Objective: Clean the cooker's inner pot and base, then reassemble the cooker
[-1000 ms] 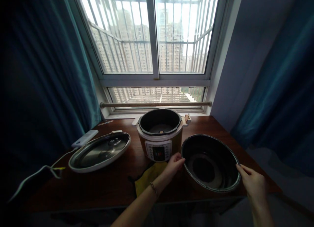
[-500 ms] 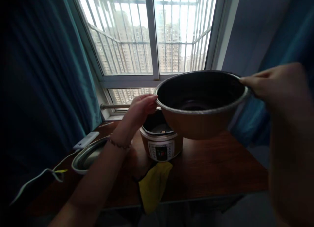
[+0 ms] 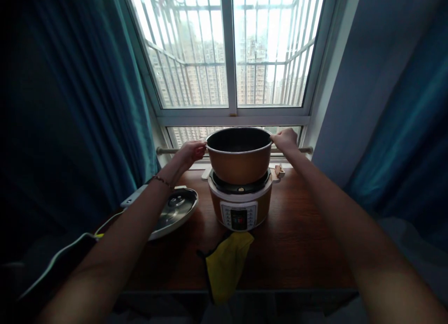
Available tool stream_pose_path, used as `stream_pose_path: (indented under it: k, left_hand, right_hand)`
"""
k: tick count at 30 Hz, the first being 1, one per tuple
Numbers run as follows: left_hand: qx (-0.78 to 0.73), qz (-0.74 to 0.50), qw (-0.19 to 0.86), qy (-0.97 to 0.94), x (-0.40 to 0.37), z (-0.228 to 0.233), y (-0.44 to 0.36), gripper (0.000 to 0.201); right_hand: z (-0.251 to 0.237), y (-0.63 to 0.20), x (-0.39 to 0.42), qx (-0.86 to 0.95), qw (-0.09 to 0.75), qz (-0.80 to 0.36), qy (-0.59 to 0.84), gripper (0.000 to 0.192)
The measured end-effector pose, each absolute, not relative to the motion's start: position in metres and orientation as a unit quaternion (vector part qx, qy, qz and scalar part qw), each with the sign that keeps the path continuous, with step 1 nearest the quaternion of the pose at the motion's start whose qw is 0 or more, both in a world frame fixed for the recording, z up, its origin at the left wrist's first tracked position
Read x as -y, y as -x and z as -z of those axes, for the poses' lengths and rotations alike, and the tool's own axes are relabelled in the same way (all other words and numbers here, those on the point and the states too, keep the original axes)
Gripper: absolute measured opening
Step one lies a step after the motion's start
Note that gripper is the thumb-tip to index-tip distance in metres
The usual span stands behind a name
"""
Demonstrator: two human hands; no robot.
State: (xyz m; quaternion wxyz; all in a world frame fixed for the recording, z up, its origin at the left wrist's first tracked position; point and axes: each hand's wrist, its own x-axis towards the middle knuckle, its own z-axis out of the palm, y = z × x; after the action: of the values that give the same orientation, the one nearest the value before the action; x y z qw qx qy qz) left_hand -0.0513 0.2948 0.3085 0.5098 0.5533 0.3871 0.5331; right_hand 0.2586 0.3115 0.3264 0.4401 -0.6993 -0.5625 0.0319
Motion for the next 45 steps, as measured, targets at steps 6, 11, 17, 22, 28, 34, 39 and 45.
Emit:
stream_pose_path:
  k: [6,11,17,22,28,34,39,45]
  left_hand:
    - [-0.407,-0.512,0.511,-0.558,-0.305,-0.290,0.051,0.027]
    - [-0.437,-0.498,0.501,-0.557,-0.307,-0.277,0.052,0.026]
    - [-0.461,-0.481,0.490,-0.562,-0.311,-0.256,0.058,0.023]
    - [-0.478,-0.461,0.488,-0.567,-0.315,-0.239,0.059,0.022]
    - [-0.504,-0.440,0.479,-0.569,-0.318,-0.224,0.060,0.027]
    - [-0.516,-0.420,0.469,-0.581,-0.316,-0.215,0.061,0.030]
    - [-0.535,-0.393,0.460,-0.589,-0.315,-0.209,0.062,0.033]
    - [-0.557,-0.370,0.444,-0.596,-0.307,-0.208,0.061,0.033]
  right_hand:
    - [-0.304,-0.260,-0.317,0.561,0.404,-0.035,0.722,0.023]
    - [-0.284,-0.260,-0.320,0.582,0.373,-0.038,0.722,0.026]
    - [-0.258,-0.260,-0.324,0.601,0.346,-0.053,0.718,0.031]
    - [-0.244,-0.259,-0.325,0.610,0.317,-0.057,0.724,0.029]
    - [-0.232,-0.259,-0.328,0.627,0.271,-0.047,0.728,0.029]
    - [-0.224,-0.258,-0.325,0.657,0.224,-0.021,0.720,0.028]
    - [-0.220,-0.254,-0.322,0.667,0.191,0.001,0.720,0.033]
    - [-0.220,-0.249,-0.315,0.680,0.163,0.030,0.714,0.033]
